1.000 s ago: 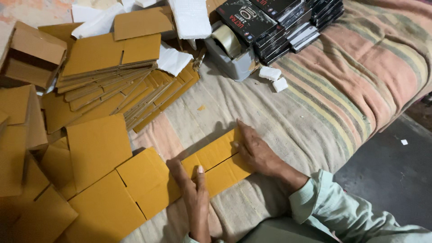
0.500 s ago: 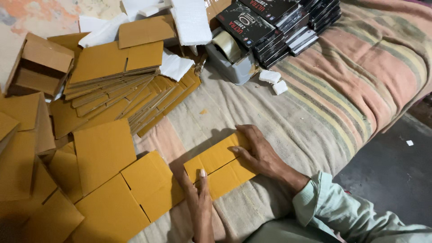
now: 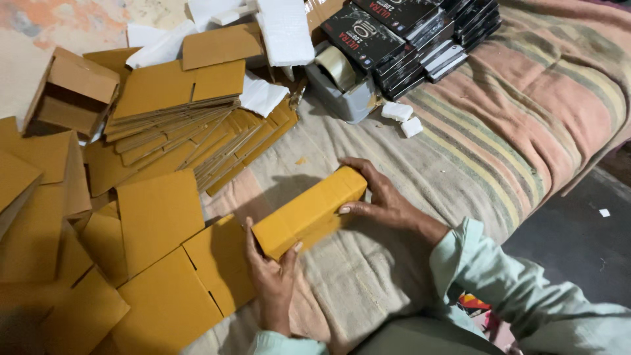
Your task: The person folds flat pre-cut cardboard pieces into small boxes on a bed, pressing the creases flat with both hands, opening the folded box, and setting it with a pile of finished boxes. They repeat the folding cycle with additional flat pieces.
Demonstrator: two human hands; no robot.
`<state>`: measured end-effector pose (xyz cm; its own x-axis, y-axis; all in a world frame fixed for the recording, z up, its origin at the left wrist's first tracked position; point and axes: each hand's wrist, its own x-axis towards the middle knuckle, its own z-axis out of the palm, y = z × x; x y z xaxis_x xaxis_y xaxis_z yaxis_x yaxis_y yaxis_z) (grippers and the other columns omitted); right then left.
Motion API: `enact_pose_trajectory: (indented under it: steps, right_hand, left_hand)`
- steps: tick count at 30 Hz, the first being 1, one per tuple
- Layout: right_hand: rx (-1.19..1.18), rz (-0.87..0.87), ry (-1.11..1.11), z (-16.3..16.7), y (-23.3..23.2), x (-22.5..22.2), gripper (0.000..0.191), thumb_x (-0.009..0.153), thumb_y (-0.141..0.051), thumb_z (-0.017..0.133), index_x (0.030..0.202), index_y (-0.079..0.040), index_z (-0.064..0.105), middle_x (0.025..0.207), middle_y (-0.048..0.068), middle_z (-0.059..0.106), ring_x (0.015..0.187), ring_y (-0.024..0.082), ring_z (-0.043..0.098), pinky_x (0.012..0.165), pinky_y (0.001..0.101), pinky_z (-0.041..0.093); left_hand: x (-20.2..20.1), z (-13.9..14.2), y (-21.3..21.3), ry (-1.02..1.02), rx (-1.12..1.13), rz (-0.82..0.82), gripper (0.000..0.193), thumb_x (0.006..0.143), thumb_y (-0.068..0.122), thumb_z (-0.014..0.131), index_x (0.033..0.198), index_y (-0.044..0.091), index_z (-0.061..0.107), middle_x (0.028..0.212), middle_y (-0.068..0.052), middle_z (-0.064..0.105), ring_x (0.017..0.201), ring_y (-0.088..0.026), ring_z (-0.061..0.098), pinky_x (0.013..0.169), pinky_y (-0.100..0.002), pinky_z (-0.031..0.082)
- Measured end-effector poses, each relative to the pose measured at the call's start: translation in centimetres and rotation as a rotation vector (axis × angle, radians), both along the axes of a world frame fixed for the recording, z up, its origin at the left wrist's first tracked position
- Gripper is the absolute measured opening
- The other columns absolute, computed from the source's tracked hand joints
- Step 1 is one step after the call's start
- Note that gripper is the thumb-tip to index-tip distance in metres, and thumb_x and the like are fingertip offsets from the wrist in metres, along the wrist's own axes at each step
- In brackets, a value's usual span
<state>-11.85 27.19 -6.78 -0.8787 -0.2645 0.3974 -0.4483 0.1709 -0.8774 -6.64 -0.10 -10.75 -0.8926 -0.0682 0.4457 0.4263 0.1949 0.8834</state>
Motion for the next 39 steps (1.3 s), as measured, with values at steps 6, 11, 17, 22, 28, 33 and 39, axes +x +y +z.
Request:
enact_pose_trajectory:
  steps: [6, 11, 17, 22, 28, 33, 39]
  right_hand:
    - [0.123, 0.198, 0.253, -1.5, 3.2, 3.0, 0.028, 0.099, -0.024, 0.067, 0.117, -0.004, 0.061, 0.131, 0.015, 0.064, 0.131, 0.03, 0.06, 0.11, 0.0425, 0.049]
    - [0.429, 0.013, 0.116, -2.0, 2.3, 7.6, 0.027, 0.104, -0.03, 0.06, 0.113, -0.005, 0.066, 0.125, 0.013, 0.064, 0.124, 0.032, 0.061, 0.105, 0.0455, 0.051]
    - [0.945, -0.226, 0.294, -0.9, -2.9, 6.2, 0.077, 0.099, -0.056, 0.046, 0.144, 0.007, 0.045, 0.152, 0.03, 0.038, 0.146, 0.047, 0.026, 0.119, 0.0562, 0.016]
    - [1.118, 0.141, -0.085, -0.8, -11.2, 5.9, 0.088, 0.087, -0.049, 0.058, 0.151, 0.005, 0.031, 0.166, 0.027, 0.019, 0.155, 0.04, 0.007, 0.125, 0.0486, 0.003]
    - [0.852, 0.225, 0.284, -1.7, -16.0, 7.1, 0.082, 0.095, -0.043, 0.058, 0.154, 0.007, 0.029, 0.166, 0.026, 0.025, 0.158, 0.038, 0.014, 0.128, 0.0507, 0.006]
    - [0.67, 0.065, 0.122, -2.6, -8.2, 4.3, 0.082, 0.097, -0.045, 0.053, 0.159, 0.003, 0.03, 0.167, 0.025, 0.028, 0.155, 0.038, 0.022, 0.126, 0.0497, 0.013]
    - [0.984, -0.387, 0.188, -2.5, -4.0, 3.4, 0.08, 0.098, -0.053, 0.049, 0.149, 0.006, 0.034, 0.16, 0.032, 0.028, 0.153, 0.045, 0.02, 0.125, 0.0553, 0.009]
  left_hand:
    - [3.6, -0.5, -1.8, 0.234, -0.572, -0.087, 0.09, 0.083, 0.05, 0.078, 0.147, -0.002, 0.041, 0.146, -0.025, 0.05, 0.142, -0.041, 0.044, 0.117, -0.052, 0.036]
    - [7.0, -1.2, -1.1, 0.189, -0.596, -0.096, 0.08, 0.101, 0.05, 0.049, 0.153, -0.009, 0.033, 0.159, -0.032, 0.035, 0.151, -0.05, 0.032, 0.123, -0.056, 0.029]
    - [8.2, -2.6, 2.1, 0.011, -0.349, 0.105, 0.069, 0.109, 0.032, 0.04, 0.158, -0.012, 0.021, 0.167, -0.036, 0.02, 0.156, -0.051, 0.022, 0.125, -0.057, 0.022]
    - [8.5, -3.7, 1.9, 0.006, -0.179, 0.158, 0.077, 0.11, 0.046, 0.031, 0.162, -0.009, 0.016, 0.17, -0.032, 0.022, 0.16, -0.046, 0.025, 0.129, -0.053, 0.025]
    - [7.7, -5.0, 1.8, 0.067, 0.228, 0.211, 0.106, 0.102, 0.076, 0.029, 0.165, -0.007, 0.01, 0.169, -0.03, 0.022, 0.159, -0.042, 0.025, 0.13, -0.052, 0.022]
    - [7.3, -6.0, 2.0, 0.093, -0.009, 0.172, 0.105, 0.101, 0.077, 0.026, 0.163, -0.006, 0.013, 0.169, -0.029, 0.024, 0.158, -0.041, 0.028, 0.13, -0.051, 0.024]
    - [7.6, -5.3, 2.1, 0.115, 0.123, 0.12, 0.105, 0.101, 0.077, 0.026, 0.163, -0.006, 0.011, 0.171, -0.027, 0.019, 0.16, -0.04, 0.023, 0.131, -0.051, 0.02]
